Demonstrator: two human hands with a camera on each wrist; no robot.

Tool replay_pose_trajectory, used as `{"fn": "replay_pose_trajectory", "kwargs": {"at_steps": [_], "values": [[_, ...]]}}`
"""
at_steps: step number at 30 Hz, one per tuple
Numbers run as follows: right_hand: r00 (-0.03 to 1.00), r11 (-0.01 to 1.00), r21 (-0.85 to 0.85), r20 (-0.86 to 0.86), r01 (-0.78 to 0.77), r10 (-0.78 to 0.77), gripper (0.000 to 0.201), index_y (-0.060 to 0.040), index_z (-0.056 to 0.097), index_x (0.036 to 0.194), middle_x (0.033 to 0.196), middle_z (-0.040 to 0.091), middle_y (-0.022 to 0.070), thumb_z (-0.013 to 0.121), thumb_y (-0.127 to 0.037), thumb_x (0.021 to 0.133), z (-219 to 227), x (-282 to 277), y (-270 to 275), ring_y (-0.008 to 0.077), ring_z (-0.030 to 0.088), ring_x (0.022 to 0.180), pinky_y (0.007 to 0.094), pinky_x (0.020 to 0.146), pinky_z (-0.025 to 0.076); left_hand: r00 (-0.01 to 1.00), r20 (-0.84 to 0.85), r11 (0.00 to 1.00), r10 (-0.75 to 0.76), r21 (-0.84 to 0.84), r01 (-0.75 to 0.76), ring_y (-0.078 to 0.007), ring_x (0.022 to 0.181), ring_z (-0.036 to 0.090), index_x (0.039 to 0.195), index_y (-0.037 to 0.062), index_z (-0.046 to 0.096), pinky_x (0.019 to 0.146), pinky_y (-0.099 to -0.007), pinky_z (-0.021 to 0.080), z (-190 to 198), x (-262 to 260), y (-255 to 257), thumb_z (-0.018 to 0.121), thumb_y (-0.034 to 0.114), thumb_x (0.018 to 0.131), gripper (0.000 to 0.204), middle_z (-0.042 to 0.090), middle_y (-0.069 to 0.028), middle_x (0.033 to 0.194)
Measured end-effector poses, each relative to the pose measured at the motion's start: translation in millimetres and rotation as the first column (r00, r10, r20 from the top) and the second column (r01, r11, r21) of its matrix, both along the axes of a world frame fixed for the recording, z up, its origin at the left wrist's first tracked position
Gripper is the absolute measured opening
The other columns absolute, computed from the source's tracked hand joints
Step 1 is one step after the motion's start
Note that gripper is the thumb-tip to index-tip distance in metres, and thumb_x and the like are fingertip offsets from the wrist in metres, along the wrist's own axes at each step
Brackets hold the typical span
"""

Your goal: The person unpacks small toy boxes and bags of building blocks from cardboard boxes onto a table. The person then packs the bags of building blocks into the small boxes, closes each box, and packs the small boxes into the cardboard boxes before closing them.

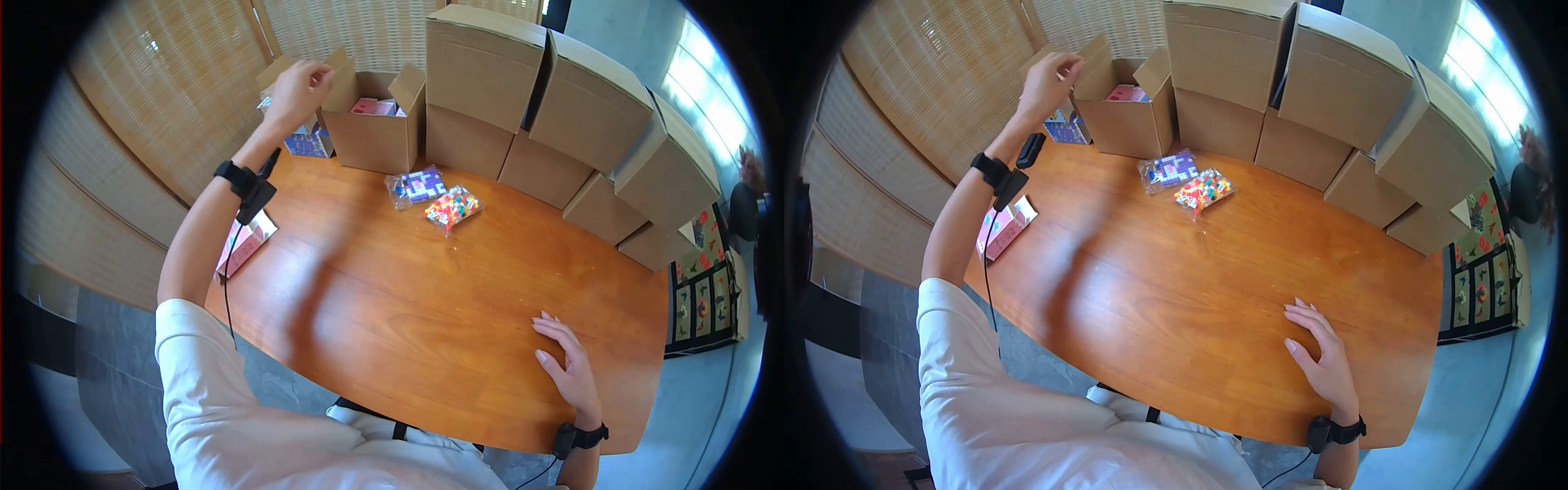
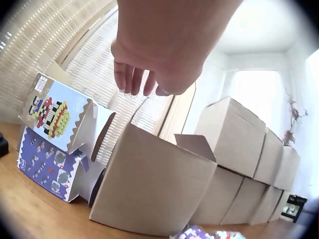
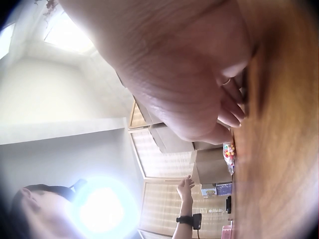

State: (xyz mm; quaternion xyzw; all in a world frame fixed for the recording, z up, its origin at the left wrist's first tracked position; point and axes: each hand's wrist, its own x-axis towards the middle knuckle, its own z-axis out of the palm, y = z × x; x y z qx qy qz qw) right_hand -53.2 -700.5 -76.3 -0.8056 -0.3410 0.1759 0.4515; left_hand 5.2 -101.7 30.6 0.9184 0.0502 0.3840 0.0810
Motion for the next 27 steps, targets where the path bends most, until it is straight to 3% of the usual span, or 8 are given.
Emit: {"fn": "replay_pose_trajectory", "kwargs": {"at_steps": [1,6,8,12,18,20,24,27], "values": [[1.000,1.000,0.007,-0.006,0.006,-0.006,0.035,0.0005,0.063,0.130,0.140,0.062,0.0140,0.066,-0.002,0.094,-1,0,0,0.0315,0.047,0.145,0.0438,0.125,0.029,0.996,-0.050,0.997,-0.071,-0.045,0.069,-0.0280,0.091,0.072,0.120,0.0020,0.072,0.081,-0.0391,0.057,-1,-4,-10,0.069,0.024,0.097,0.033,0.074,-0.0158,0.101],[0.999,0.999,0.016,-0.012,0.048,-0.048,0.033,0.0010,0.064,0.128,0.139,0.062,0.0142,0.065,-0.001,0.095,-7,-2,7,0.0317,0.048,0.144,0.0427,0.124,0.030,0.997,-0.064,0.999,-0.045,-0.013,0.044,-0.0354,0.109,0.069,0.124,-0.0003,0.068,0.092,-0.0449,0.054,-33,-8,-45,0.067,0.027,0.098,0.038,0.072,-0.0202,0.117],[0.992,0.990,0.064,-0.041,0.123,-0.121,0.032,0.0007,0.065,0.127,0.137,0.063,0.0148,0.065,-0.001,0.095,-5,-3,17,0.0306,0.053,0.139,0.0413,0.119,0.037,0.995,-0.100,0.992,0.014,0.126,-0.002,-0.0363,0.115,0.067,0.127,0.0020,0.067,0.098,-0.0478,0.051,-44,-7,-56,0.065,0.029,0.099,0.039,0.072,-0.0200,0.119],[0.995,0.998,-0.049,0.100,0.028,-0.023,0.034,0.0000,0.063,0.130,0.136,0.063,0.0154,0.065,-0.001,0.095,28,7,64,0.0284,0.058,0.131,0.0392,0.110,0.047,0.998,0.052,0.985,0.033,0.166,-0.041,-0.0398,0.126,0.053,0.154,0.0202,0.047,0.109,-0.0550,0.038,-65,-3,-84,0.060,0.039,0.102,0.057,0.058,-0.0196,0.136],[0.936,0.976,0.158,0.341,-0.152,0.091,0.044,-0.0024,0.055,0.138,0.136,0.059,0.0157,0.066,-0.003,0.096,76,49,189,0.0280,0.064,0.120,0.0350,0.097,0.055,0.987,0.105,0.968,0.121,0.208,-0.141,-0.0508,0.119,0.044,0.162,0.0355,0.033,0.109,-0.0624,0.028,-73,-2,-108,0.057,0.047,0.103,0.065,0.050,-0.0320,0.136],[0.913,0.973,0.169,0.399,-0.159,0.080,0.043,-0.0021,0.056,0.137,0.134,0.059,0.0160,0.066,-0.004,0.096,82,59,224,0.0283,0.064,0.118,0.0356,0.097,0.056,0.982,0.149,0.972,0.116,0.188,-0.143,-0.0545,0.122,0.043,0.161,0.0362,0.035,0.110,-0.0625,0.029,-75,-1,-106,0.060,0.046,0.101,0.066,0.047,-0.0332,0.139],[0.825,0.958,0.207,0.563,-0.198,0.049,0.040,-0.0007,0.057,0.133,0.130,0.060,0.0172,0.066,-0.004,0.095,102,71,283,0.0303,0.065,0.115,0.0377,0.097,0.056,0.988,0.024,0.958,0.150,0.244,-0.151,-0.0610,0.130,0.042,0.154,0.0303,0.043,0.110,-0.0674,0.030,-74,-8,-101,0.071,0.033,0.093,0.067,0.044,-0.0344,0.145],[0.774,0.975,0.170,0.633,-0.144,0.004,0.038,0.0000,0.059,0.130,0.128,0.062,0.0203,0.065,-0.010,0.094,120,87,324,0.0381,0.063,0.117,0.0424,0.101,0.053,0.985,0.025,0.956,0.170,0.238,-0.171,-0.0635,0.132,0.041,0.147,0.0292,0.054,0.113,-0.0722,0.027,-84,1,-99,0.064,0.050,0.096,0.056,0.045,-0.0338,0.147]]}}
